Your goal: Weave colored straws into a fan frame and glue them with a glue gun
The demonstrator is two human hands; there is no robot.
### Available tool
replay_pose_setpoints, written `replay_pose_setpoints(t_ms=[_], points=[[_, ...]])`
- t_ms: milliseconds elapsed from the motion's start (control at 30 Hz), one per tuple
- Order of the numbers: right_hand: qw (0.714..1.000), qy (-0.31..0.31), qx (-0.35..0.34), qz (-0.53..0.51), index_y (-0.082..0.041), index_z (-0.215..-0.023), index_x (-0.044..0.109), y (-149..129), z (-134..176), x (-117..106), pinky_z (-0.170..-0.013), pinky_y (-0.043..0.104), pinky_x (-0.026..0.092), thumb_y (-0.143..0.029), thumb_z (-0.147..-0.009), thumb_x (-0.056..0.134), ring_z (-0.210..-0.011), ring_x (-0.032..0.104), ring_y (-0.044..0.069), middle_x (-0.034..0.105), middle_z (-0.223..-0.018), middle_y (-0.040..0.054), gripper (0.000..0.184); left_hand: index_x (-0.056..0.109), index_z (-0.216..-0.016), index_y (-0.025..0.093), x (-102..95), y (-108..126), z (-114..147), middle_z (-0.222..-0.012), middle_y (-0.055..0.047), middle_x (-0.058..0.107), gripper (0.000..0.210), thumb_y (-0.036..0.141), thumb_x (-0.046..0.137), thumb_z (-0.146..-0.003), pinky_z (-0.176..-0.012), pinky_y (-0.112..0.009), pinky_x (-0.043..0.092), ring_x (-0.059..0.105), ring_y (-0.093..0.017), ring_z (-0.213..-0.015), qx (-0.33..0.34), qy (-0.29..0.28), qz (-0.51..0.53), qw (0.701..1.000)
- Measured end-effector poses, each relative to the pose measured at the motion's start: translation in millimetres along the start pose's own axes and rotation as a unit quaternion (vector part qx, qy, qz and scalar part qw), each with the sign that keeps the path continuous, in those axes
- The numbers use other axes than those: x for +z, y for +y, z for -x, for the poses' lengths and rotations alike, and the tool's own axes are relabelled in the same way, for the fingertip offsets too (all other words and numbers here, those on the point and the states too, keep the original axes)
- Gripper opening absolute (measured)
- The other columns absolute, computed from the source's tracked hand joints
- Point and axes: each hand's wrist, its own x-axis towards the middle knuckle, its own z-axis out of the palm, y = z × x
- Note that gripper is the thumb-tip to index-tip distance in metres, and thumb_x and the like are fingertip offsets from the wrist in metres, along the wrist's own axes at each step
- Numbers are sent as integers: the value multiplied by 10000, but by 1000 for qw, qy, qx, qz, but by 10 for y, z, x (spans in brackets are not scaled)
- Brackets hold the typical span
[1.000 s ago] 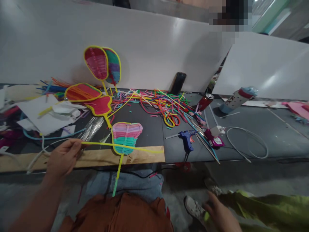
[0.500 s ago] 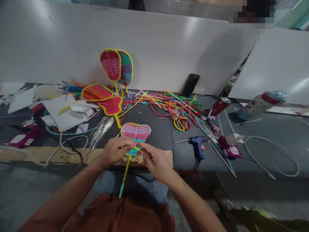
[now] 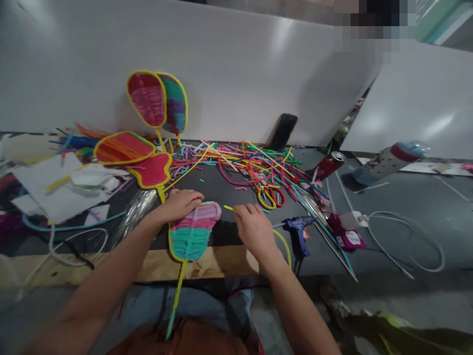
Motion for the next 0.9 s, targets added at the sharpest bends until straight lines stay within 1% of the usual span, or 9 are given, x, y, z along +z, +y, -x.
replay_pose_setpoints(t_ms=[133,200,267,300,433,600,700,800,900], points=[[992,38,105,67,-158,-989,645,536,534,-269,-735,401,455,-341,-918,467,-833,599,294,687,-907,155,265,632,-1124,234,27,-109,21,-1168,-72,675,340,321,363,-936,-907,-374,382,599,-231,-1109,17,-10,6,1000],[974,14,177,144,-150,-977,635,780,796,-332,-691,390,458,-404,-891,488,-780,613,292,687,-850,145,306,624,-1139,235,44,-148,21,-1181,-68,667,344,302,354,-938,-906,-363,384,589,-223,-1121,18,-12,7,1000],[961,-50,210,171,-142,-993,628,951,989,-314,-628,364,453,-430,-879,487,-746,630,288,692,-838,144,341,629,-1136,244,62,-157,24,-1182,-62,664,338,255,364,-925,-910,-362,380,581,-225,-1126,15,-16,6,1000],[957,-59,222,176,-137,-1027,619,1007,1050,-283,-609,357,452,-431,-883,473,-747,638,286,698,-873,149,358,632,-1135,249,68,-151,28,-1183,-60,663,341,228,374,-914,-913,-367,378,577,-230,-1129,12,-18,5,1000],[955,-33,244,164,-155,-1131,596,1112,1054,-148,-616,358,473,-404,-903,412,-791,654,275,701,-972,142,385,643,-1143,245,49,-84,42,-1161,-83,666,357,213,382,-902,-922,-413,375,581,-272,-1116,3,-34,3,999],[942,-10,286,175,-104,-1216,571,1109,670,-189,-670,410,487,-401,-893,430,-835,641,317,682,-1002,187,461,641,-1155,197,-43,-45,43,-1198,-98,658,364,235,377,-908,-945,-385,387,581,-258,-1137,21,-74,23,997],[966,49,210,146,-86,-1288,532,901,369,-262,-731,430,486,-436,-923,415,-902,618,330,657,-1051,205,519,652,-1130,203,-73,-85,46,-1197,-61,675,352,232,385,-903,-941,-311,401,600,-211,-1118,32,-95,52,994],[995,87,51,23,-190,-1205,605,504,67,-231,-826,386,470,-282,-970,354,-931,598,256,674,-1017,119,356,659,-1112,207,-86,-130,68,-1144,-25,702,333,254,418,-888,-896,-251,423,625,-180,-1064,44,-110,91,989],[991,67,-104,-55,-201,-1149,629,77,-215,-90,-754,339,444,-176,-952,414,-795,571,212,693,-871,68,293,669,-1068,182,-109,-146,113,-1052,-24,723,312,282,442,-877,-826,-225,443,643,-172,-976,57,-105,173,978]])
